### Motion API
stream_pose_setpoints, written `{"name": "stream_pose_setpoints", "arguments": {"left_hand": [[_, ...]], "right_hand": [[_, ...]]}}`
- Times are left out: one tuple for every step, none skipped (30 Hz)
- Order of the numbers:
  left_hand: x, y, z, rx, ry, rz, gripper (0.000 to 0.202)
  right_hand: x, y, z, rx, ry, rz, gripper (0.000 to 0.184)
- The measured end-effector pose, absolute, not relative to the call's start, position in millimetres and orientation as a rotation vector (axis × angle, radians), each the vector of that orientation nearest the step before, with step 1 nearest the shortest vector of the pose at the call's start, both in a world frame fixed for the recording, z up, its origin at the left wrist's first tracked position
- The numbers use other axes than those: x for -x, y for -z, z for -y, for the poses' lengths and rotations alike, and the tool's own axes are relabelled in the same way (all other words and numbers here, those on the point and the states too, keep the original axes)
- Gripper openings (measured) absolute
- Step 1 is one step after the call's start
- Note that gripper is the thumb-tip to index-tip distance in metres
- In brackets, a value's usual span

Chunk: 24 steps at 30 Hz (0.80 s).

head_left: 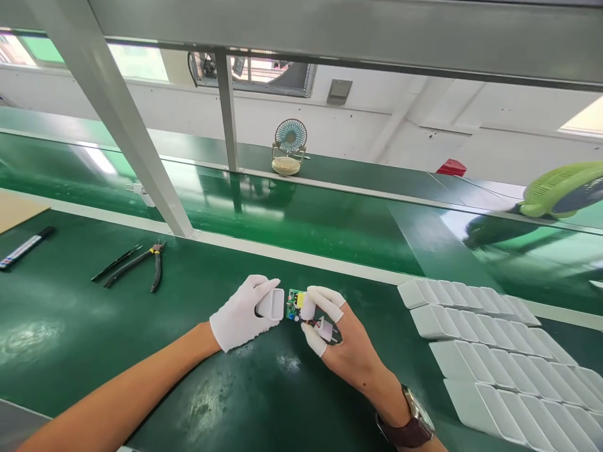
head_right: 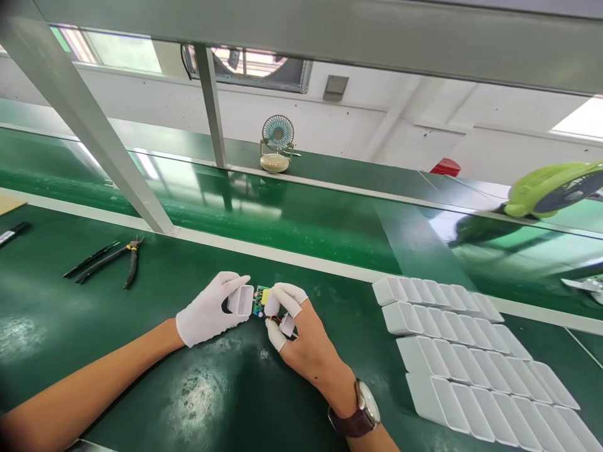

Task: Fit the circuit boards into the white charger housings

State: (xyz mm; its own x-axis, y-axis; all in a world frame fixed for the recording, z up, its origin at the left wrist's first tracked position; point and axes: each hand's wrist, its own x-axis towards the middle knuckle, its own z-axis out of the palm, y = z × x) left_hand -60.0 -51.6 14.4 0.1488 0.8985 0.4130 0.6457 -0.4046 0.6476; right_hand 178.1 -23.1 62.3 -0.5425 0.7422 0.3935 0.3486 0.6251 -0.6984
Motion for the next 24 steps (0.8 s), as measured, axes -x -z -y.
{"name": "stream_pose_setpoints", "arguments": {"left_hand": [[60.0, -14.3, 51.1, -2.118, -1.13, -1.476, 0.074], [60.0, -14.2, 50.8, -2.124, -1.137, -1.467, 0.073], [59.9, -14.2, 50.6, -2.133, -1.14, -1.46, 0.072], [59.6, -14.3, 50.6, -2.141, -1.139, -1.455, 0.07], [59.3, -14.3, 50.8, -2.147, -1.134, -1.454, 0.069], [58.8, -14.3, 51.2, -2.149, -1.125, -1.456, 0.068], [58.4, -14.3, 51.6, -2.149, -1.116, -1.462, 0.067], [57.9, -14.3, 52.1, -2.146, -1.107, -1.468, 0.067], [57.5, -14.2, 52.6, -2.143, -1.099, -1.473, 0.066], [57.2, -14.1, 53.1, -2.14, -1.092, -1.478, 0.065], [57.0, -14.1, 53.5, -2.136, -1.085, -1.482, 0.064], [56.9, -14.1, 53.8, -2.132, -1.077, -1.483, 0.064], [56.9, -14.2, 53.9, -2.128, -1.07, -1.484, 0.063], [56.9, -14.4, 54.0, -2.125, -1.062, -1.485, 0.062], [56.9, -14.6, 54.0, -2.122, -1.056, -1.485, 0.062], [57.0, -14.8, 54.1, -2.119, -1.052, -1.486, 0.061], [57.1, -14.9, 54.1, -2.117, -1.051, -1.488, 0.061], [57.2, -15.0, 54.2, -2.116, -1.05, -1.49, 0.061], [57.2, -14.9, 54.4, -2.118, -1.05, -1.491, 0.06], [57.3, -14.8, 54.6, -2.122, -1.05, -1.492, 0.06], [57.3, -14.7, 54.9, -2.126, -1.049, -1.493, 0.06], [57.2, -14.6, 55.1, -2.129, -1.046, -1.494, 0.06], [57.0, -14.4, 55.4, -2.132, -1.043, -1.496, 0.06], [56.6, -14.3, 55.6, -2.135, -1.041, -1.498, 0.061]], "right_hand": [[-177.2, -62.0, 24.2, 0.829, -0.663, 2.179, 0.053], [-176.5, -61.5, 25.1, 0.819, -0.606, 2.201, 0.054], [-175.9, -60.8, 25.8, 0.813, -0.563, 2.227, 0.055], [-175.5, -59.8, 26.4, 0.807, -0.526, 2.25, 0.055], [-175.3, -58.6, 26.7, 0.799, -0.491, 2.27, 0.056], [-175.1, -57.4, 26.9, 0.786, -0.453, 2.282, 0.056], [-175.0, -56.0, 27.0, 0.772, -0.417, 2.29, 0.057], [-175.0, -54.8, 27.0, 0.758, -0.383, 2.295, 0.058], [-175.0, -53.8, 27.1, 0.744, -0.353, 2.3, 0.059], [-175.0, -53.0, 27.2, 0.736, -0.329, 2.308, 0.059], [-174.9, -52.6, 27.4, 0.732, -0.31, 2.318, 0.06], [-174.8, -52.6, 27.7, 0.732, -0.297, 2.327, 0.06], [-174.6, -52.8, 28.1, 0.738, -0.288, 2.336, 0.059], [-174.3, -53.3, 28.4, 0.747, -0.283, 2.342, 0.059], [-174.0, -53.9, 28.8, 0.759, -0.282, 2.346, 0.058], [-173.7, -54.6, 29.1, 0.767, -0.28, 2.349, 0.057], [-173.4, -55.1, 29.4, 0.771, -0.278, 2.354, 0.057], [-173.2, -55.3, 29.6, 0.771, -0.275, 2.356, 0.056], [-173.1, -55.3, 29.8, 0.767, -0.269, 2.357, 0.056], [-173.1, -55.0, 29.9, 0.763, -0.26, 2.357, 0.055], [-173.2, -54.5, 30.1, 0.756, -0.247, 2.356, 0.055], [-173.2, -53.8, 30.3, 0.748, -0.231, 2.354, 0.055], [-173.2, -53.1, 30.4, 0.739, -0.212, 2.351, 0.055], [-173.1, -52.4, 30.6, 0.731, -0.193, 2.349, 0.055]]}}
